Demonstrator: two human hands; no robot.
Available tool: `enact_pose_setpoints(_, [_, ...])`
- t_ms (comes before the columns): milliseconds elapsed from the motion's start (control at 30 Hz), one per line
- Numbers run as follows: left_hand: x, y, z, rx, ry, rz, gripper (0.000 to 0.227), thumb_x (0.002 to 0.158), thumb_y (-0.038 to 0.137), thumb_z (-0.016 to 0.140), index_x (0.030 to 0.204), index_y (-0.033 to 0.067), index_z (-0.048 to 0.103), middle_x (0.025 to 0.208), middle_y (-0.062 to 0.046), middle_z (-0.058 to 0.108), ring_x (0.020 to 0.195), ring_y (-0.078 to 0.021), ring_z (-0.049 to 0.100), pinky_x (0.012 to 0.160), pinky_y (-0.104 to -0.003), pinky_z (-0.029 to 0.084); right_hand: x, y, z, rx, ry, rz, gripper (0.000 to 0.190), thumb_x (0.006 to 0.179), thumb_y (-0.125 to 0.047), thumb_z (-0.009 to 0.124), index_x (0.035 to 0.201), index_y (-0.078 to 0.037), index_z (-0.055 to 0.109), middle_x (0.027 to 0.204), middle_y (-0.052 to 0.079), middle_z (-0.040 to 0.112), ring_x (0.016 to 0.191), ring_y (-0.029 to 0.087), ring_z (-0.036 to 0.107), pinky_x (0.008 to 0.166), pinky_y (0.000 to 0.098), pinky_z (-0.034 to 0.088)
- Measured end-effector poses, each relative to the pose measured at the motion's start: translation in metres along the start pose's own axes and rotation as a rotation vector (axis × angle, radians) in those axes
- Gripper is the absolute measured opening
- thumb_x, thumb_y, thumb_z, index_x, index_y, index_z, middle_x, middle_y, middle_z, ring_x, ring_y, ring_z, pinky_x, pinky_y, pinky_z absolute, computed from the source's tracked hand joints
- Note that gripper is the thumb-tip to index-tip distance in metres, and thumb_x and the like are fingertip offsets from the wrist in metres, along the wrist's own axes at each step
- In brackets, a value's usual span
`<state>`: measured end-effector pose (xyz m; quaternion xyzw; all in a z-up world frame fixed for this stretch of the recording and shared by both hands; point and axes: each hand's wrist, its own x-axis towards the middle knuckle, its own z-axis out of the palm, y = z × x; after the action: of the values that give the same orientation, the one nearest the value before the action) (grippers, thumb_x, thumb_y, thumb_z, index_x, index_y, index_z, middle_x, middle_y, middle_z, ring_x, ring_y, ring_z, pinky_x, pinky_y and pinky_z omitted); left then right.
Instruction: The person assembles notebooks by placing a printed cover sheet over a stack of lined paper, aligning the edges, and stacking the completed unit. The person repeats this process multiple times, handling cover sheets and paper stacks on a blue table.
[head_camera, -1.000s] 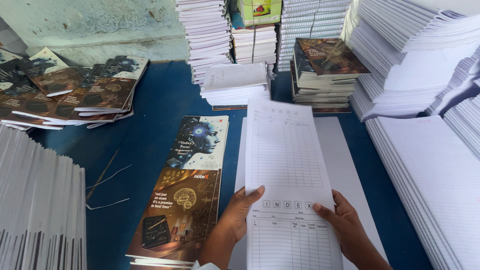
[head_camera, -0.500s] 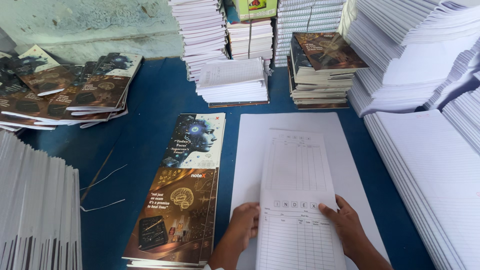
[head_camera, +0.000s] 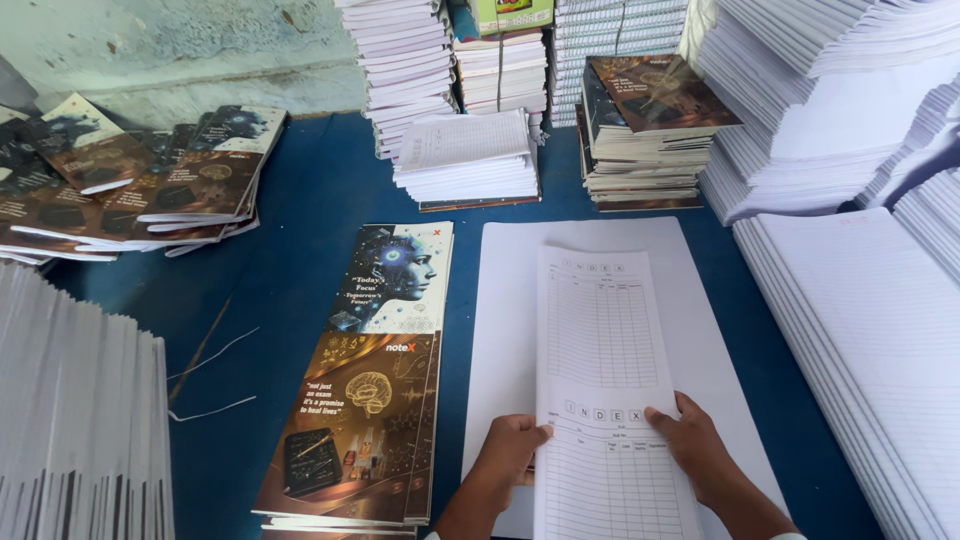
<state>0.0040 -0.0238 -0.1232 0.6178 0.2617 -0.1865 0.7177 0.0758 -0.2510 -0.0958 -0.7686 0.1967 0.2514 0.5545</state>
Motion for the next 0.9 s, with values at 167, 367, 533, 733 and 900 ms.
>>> enact_pose_setpoints(167, [0.014,-0.018,-0.006,0.028,0.12,-0.014,0.031,0.095,0.021,0.063,0.112,-0.0048,0.07,0.086,-0.015,0.07,0.068,-0.0194,0.061,0.057,-0.033,0.047,-0.003,-0.003,0.001,0.069,-0.027,0.0,0.052,0.099,-0.02,0.051,0.145,0.003,0.041,0.096,0.036,0.073,0.057,0.031,0.071,0.054,0.0386,0.06])
enact_pose_setpoints(367, [0.018,-0.025,-0.001,-0.018,0.168,-0.047,0.031,0.097,0.019,0.061,0.112,-0.0077,0.068,0.082,-0.016,0.07,0.064,-0.0181,0.065,0.054,-0.031,0.049,-0.01,-0.013,0.002,-0.041,-0.04,-0.016,0.07,0.093,-0.022,0.067,0.15,-0.003,0.031,0.101,0.035,0.074,0.062,0.034,0.074,0.06,0.04,0.062])
enact_pose_setpoints(533, [0.011,-0.012,0.001,-0.055,0.156,-0.119,0.031,0.099,0.018,0.059,0.115,-0.008,0.065,0.091,-0.019,0.072,0.074,-0.0207,0.07,0.063,-0.033,0.057,-0.004,-0.011,-0.008,0.141,-0.15,0.085,0.07,0.089,-0.022,0.066,0.148,0.001,0.034,0.108,0.04,0.069,0.076,0.039,0.077,0.062,0.0447,0.064])
enact_pose_setpoints(733, [0.01,-0.007,-0.003,-0.067,0.163,-0.087,0.032,0.098,0.018,0.059,0.116,-0.0083,0.064,0.093,-0.02,0.073,0.077,-0.0219,0.072,0.065,-0.035,0.058,0.007,-0.002,-0.01,0.087,-0.229,0.148,0.061,0.092,-0.02,0.062,0.141,0.008,0.039,0.108,0.043,0.073,0.079,0.04,0.079,0.065,0.0419,0.065])
enact_pose_setpoints(900, [0.003,-0.005,0.002,0.071,0.185,-0.055,0.031,0.097,0.019,0.06,0.112,-0.0071,0.068,0.086,-0.018,0.073,0.068,-0.0207,0.07,0.057,-0.033,0.056,0.002,-0.003,-0.009,0.026,-0.183,0.079,0.058,0.092,-0.017,0.062,0.141,0.007,0.042,0.102,0.041,0.074,0.07,0.039,0.078,0.064,0.0444,0.065])
